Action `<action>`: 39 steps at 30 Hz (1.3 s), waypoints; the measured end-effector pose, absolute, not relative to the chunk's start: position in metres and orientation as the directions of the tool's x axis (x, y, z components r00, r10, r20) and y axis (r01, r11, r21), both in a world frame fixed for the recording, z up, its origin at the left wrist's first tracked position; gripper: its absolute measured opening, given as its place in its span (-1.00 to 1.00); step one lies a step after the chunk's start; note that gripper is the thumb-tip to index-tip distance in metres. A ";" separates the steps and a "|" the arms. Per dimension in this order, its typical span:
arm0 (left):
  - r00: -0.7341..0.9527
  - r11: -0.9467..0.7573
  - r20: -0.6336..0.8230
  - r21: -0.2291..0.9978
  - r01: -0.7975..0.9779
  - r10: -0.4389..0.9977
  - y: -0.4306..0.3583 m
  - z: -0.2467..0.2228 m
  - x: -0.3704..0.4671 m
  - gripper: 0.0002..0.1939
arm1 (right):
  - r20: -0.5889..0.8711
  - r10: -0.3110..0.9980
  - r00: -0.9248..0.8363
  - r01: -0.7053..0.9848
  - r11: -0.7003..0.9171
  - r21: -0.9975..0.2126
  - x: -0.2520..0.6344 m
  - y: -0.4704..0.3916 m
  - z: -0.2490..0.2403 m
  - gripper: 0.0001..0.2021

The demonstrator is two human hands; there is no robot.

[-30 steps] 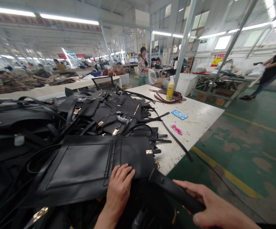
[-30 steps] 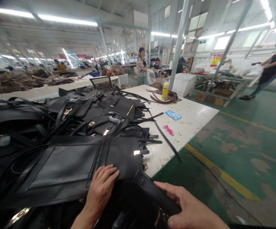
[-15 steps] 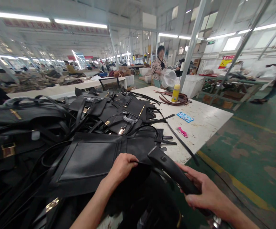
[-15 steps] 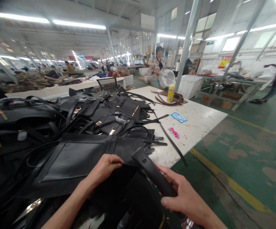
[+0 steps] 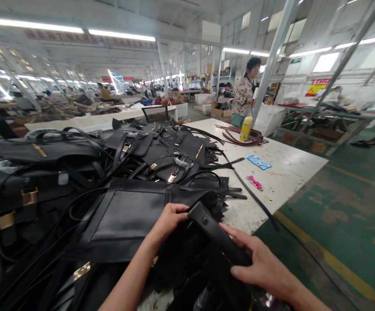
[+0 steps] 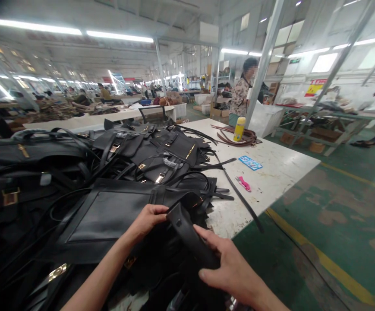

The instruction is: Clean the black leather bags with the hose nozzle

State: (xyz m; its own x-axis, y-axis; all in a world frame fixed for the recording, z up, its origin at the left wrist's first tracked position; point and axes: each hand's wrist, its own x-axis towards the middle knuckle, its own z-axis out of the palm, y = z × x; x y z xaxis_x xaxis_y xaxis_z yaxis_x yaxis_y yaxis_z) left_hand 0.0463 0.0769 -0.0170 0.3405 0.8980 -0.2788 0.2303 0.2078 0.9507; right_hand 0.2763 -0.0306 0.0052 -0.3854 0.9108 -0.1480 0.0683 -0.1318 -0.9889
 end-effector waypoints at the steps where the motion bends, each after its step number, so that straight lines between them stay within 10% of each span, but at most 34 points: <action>1: 0.345 0.201 -0.254 0.963 0.181 0.904 0.074 -0.019 0.046 -0.76 | -0.145 0.916 -0.374 0.071 -0.127 -0.989 0.269 -0.026 0.006 -0.25; 9: 0.230 0.281 -0.272 0.960 -0.007 0.934 0.066 -0.031 0.045 -0.72 | -0.057 0.979 -0.194 0.208 -0.016 -0.978 0.250 -0.024 0.024 -0.29; 17: 0.122 0.056 -0.088 0.970 0.238 0.989 0.047 -0.036 0.063 -0.85 | -0.138 0.957 -0.256 0.197 -0.088 -0.977 0.259 -0.039 0.012 -0.26; 23: 0.296 -0.396 0.264 0.615 0.682 0.918 0.030 -0.020 0.041 -0.72 | -0.156 0.975 -0.156 0.107 -0.141 -0.984 0.264 -0.025 0.021 -0.23; 30: 0.330 -0.333 0.331 -0.048 0.942 0.884 0.031 -0.058 -0.008 -0.49 | -0.266 0.845 -0.463 0.144 -0.224 -0.964 0.262 0.030 0.042 -0.24; 39: 0.283 -0.294 0.356 -0.023 0.955 0.891 0.008 -0.077 0.008 -0.50 | -0.344 0.769 -0.539 0.262 -0.235 -0.936 0.194 0.135 0.032 -0.31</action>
